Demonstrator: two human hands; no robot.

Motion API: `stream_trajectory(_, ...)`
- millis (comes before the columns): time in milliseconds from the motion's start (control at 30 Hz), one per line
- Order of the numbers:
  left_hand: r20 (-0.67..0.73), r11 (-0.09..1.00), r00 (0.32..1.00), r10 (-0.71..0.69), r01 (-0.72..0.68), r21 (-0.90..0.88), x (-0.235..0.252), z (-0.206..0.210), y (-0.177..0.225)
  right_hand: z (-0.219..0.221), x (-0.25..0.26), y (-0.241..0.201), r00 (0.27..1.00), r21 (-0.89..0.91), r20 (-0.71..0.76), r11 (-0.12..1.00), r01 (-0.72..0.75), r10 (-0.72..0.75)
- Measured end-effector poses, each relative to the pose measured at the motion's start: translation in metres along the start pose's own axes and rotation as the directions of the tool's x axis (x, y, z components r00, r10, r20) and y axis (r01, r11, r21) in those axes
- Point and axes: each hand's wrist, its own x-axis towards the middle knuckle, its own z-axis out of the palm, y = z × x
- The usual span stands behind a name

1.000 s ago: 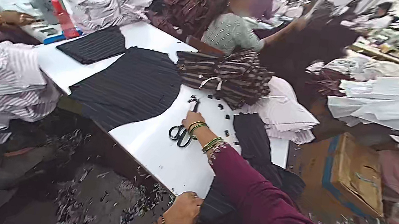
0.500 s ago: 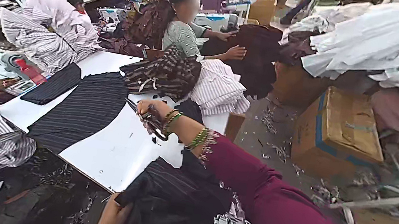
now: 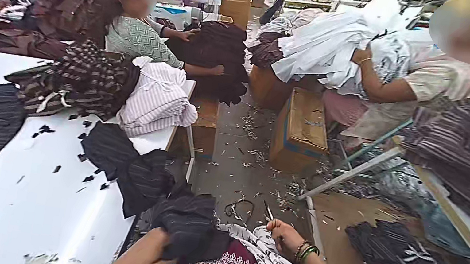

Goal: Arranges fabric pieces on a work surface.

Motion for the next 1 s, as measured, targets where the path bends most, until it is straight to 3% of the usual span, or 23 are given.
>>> stream_trajectory(67,0.324,0.996,0.945,-0.042,0.016,0.083,0.063,0.011,0.019,-0.012,0.011,0.021,0.998,-0.091,-0.011,0.994,-0.055,0.054)
stream_trajectory(100,0.397,0.994,0.913,-0.089,0.058,0.089,0.086,0.014,0.025,-0.018,0.016,0.028,0.999,-0.086,-0.004,0.995,-0.044,0.044)
stream_trajectory(133,0.379,0.990,0.915,-0.135,0.113,0.080,0.102,0.017,0.027,-0.025,0.021,0.032,1.000,-0.066,0.004,0.997,-0.026,0.026)
stream_trajectory(200,0.221,0.964,0.939,-0.262,0.245,0.102,0.125,0.016,0.021,-0.038,0.029,0.036,1.000,-0.046,0.002,0.998,0.029,-0.029)
stream_trajectory(267,0.052,0.898,0.902,-0.428,0.418,0.136,0.135,-0.005,0.007,-0.046,0.033,0.030,0.995,-0.080,0.010,0.992,0.095,-0.095)
stream_trajectory(333,-0.162,0.745,0.749,-0.642,0.660,0.096,0.112,-0.050,-0.013,-0.058,0.055,0.015,0.988,-0.155,0.044,0.976,0.151,-0.145)
stream_trajectory(400,-0.297,0.549,0.530,-0.795,0.836,0.021,0.082,-0.097,-0.025,-0.073,0.074,0.002,0.991,-0.120,0.004,0.984,0.134,-0.134)
stream_trajectory(433,-0.331,0.494,0.463,-0.822,0.869,-0.013,0.069,-0.113,-0.025,-0.079,0.083,-0.002,0.994,-0.060,-0.013,0.992,0.108,-0.109)
stream_trajectory(467,-0.365,0.506,0.453,-0.814,0.861,-0.059,0.063,-0.122,-0.021,-0.086,0.097,-0.007,0.995,-0.021,-0.022,0.995,0.095,-0.096)
stream_trajectory(500,-0.394,0.586,0.505,-0.768,0.802,-0.115,0.066,-0.122,-0.012,-0.096,0.114,-0.010,0.996,-0.012,-0.017,0.996,0.089,-0.090)
stream_trajectory(600,-0.340,0.860,0.795,-0.502,0.420,-0.289,0.121,-0.081,-0.007,-0.130,0.169,-0.011,0.999,-0.198,0.029,0.979,0.043,-0.038)
stream_trajectory(633,-0.249,0.874,0.873,-0.420,0.314,-0.371,0.152,-0.064,-0.012,-0.142,0.191,-0.010,0.999,-0.296,0.044,0.955,0.010,0.004)
stream_trajectory(700,-0.054,0.846,0.950,-0.309,0.248,-0.472,0.223,-0.036,-0.017,-0.175,0.235,-0.006,0.987,-0.549,0.127,0.835,-0.016,0.102)
stream_trajectory(767,0.131,0.825,0.963,-0.237,0.271,-0.496,0.285,-0.016,-0.018,-0.209,0.254,-0.002,0.933,-0.770,0.300,0.627,0.114,0.198)
stream_trajectory(833,0.255,0.823,0.950,-0.178,0.286,-0.490,0.342,-0.012,-0.021,-0.223,0.246,-0.039,0.889,-0.857,0.283,0.511,0.065,0.361)
stream_trajectory(900,0.373,0.848,0.910,-0.183,0.338,-0.408,0.399,-0.010,-0.025,-0.248,0.239,-0.052,0.893,-0.849,0.220,0.528,-0.024,0.394)
stream_trajectory(1000,0.545,0.938,0.828,-0.130,0.281,-0.204,0.485,-0.003,-0.014,-0.295,0.200,-0.066,0.956,-0.718,0.228,0.695,0.038,0.184)
